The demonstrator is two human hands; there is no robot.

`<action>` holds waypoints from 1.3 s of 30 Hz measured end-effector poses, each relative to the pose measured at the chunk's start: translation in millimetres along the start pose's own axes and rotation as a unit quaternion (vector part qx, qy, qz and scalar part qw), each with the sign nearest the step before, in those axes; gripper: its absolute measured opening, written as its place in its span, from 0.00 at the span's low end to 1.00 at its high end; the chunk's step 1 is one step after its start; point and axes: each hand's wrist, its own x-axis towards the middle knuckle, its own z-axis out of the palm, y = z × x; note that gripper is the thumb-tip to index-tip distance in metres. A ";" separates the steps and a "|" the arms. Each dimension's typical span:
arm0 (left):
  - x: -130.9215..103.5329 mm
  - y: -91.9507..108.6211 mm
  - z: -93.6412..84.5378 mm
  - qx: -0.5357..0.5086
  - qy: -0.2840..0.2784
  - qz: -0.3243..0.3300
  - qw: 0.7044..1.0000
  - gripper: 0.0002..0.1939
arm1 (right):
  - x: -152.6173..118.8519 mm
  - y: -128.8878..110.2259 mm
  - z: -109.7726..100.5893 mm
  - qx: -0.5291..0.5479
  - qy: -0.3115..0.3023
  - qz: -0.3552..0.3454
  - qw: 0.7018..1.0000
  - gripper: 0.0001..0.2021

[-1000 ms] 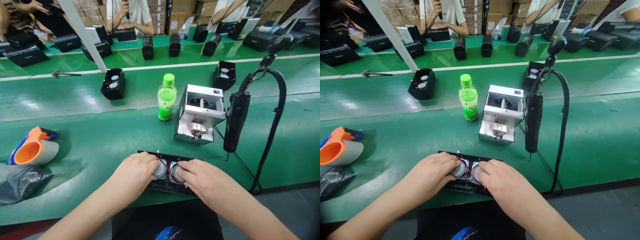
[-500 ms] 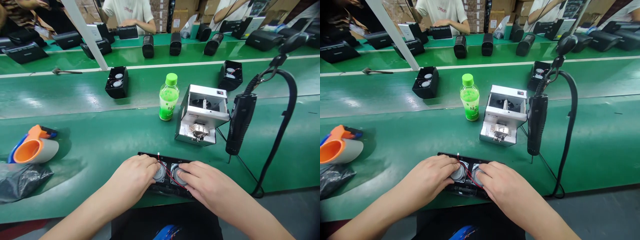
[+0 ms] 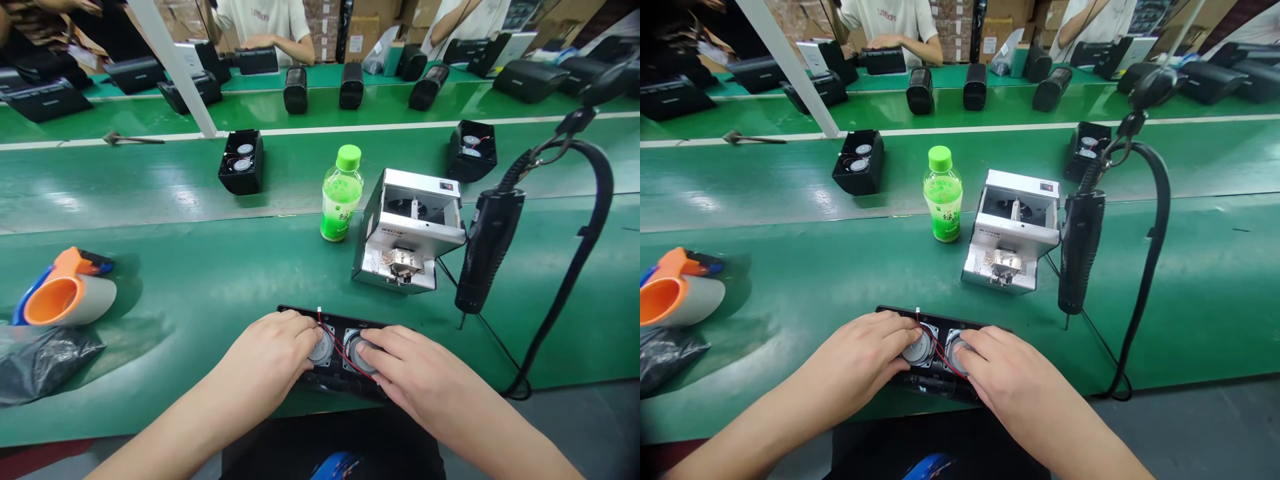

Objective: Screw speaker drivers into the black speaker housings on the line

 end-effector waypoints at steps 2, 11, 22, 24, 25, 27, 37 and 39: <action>-0.4 -0.7 0.6 -0.007 0.005 -0.002 1.000 0.12 | 0.2 0.3 1.5 0.004 0.004 0.002 1.000 0.17; -15.7 -6.7 -14.4 -0.055 0.079 -0.020 0.995 0.33 | -13.4 5.8 -10.0 0.019 0.168 0.044 0.985 0.16; -28.7 1.0 4.3 0.040 0.061 -0.079 0.994 0.62 | -9.3 103.7 -26.7 0.145 0.361 0.371 0.843 0.38; -30.7 5.2 5.4 0.033 0.077 -0.078 0.993 0.58 | -8.0 119.7 -29.4 0.236 0.347 0.367 0.830 0.34; -29.1 8.8 6.0 0.027 0.088 -0.077 0.993 0.52 | -8.1 125.1 -31.2 0.279 0.342 0.358 0.823 0.33; -19.8 18.5 7.6 0.019 0.104 -0.069 0.992 0.34 | -9.5 129.5 -36.6 0.353 0.332 0.335 0.808 0.30; 42.7 32.6 15.2 -0.003 -0.015 0.000 1.000 0.26 | -27.5 78.3 -74.7 0.500 0.391 0.269 0.724 0.34; 44.3 31.6 14.9 -0.005 -0.019 0.000 1.000 0.27 | -31.7 72.1 -78.5 0.503 0.403 0.272 0.714 0.38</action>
